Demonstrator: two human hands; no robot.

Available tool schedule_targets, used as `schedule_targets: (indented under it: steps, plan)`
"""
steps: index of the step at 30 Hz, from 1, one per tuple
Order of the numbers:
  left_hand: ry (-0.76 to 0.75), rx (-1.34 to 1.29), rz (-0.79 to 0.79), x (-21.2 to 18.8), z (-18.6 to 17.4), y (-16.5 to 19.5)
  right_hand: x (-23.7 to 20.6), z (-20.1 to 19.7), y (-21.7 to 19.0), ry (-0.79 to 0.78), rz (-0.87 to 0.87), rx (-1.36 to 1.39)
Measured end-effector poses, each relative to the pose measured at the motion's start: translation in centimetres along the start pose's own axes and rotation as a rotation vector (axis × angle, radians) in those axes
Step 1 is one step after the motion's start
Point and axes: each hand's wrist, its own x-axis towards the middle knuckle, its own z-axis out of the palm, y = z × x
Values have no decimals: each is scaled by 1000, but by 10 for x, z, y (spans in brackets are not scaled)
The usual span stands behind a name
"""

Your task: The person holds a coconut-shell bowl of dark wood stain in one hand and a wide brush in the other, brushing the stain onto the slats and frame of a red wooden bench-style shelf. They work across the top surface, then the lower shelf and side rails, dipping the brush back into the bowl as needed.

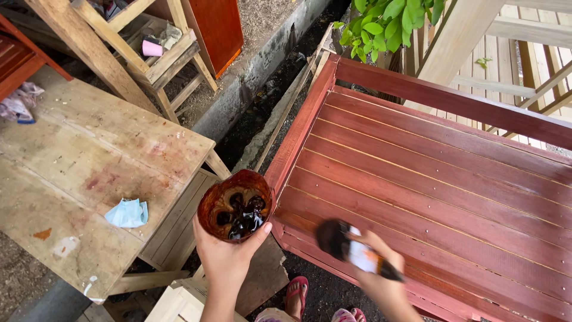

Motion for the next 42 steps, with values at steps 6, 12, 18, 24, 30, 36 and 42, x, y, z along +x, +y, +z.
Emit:
schedule_targets:
  steps: [6,12,18,24,30,36,42]
  plan:
    - [-33,-252,-102,10,0,13,10,-50,9,180,27,-10]
    - [-96,-244,-82,3,16,27,68,60,-24,63,62,473]
    - [-181,-252,-38,-3,46,40,78,60,-21,58,-11,211]
    - [-264,-366,-79,-10,89,50,55,-22,2,66,60,-25]
    - [-350,-289,25,-43,150,58,14,-123,46,175,92,-121]
    - [-526,-292,19,-94,212,76,-38,-224,82,350,243,-224]
    - [-713,-365,-32,-136,255,95,-88,-313,106,529,382,-365]
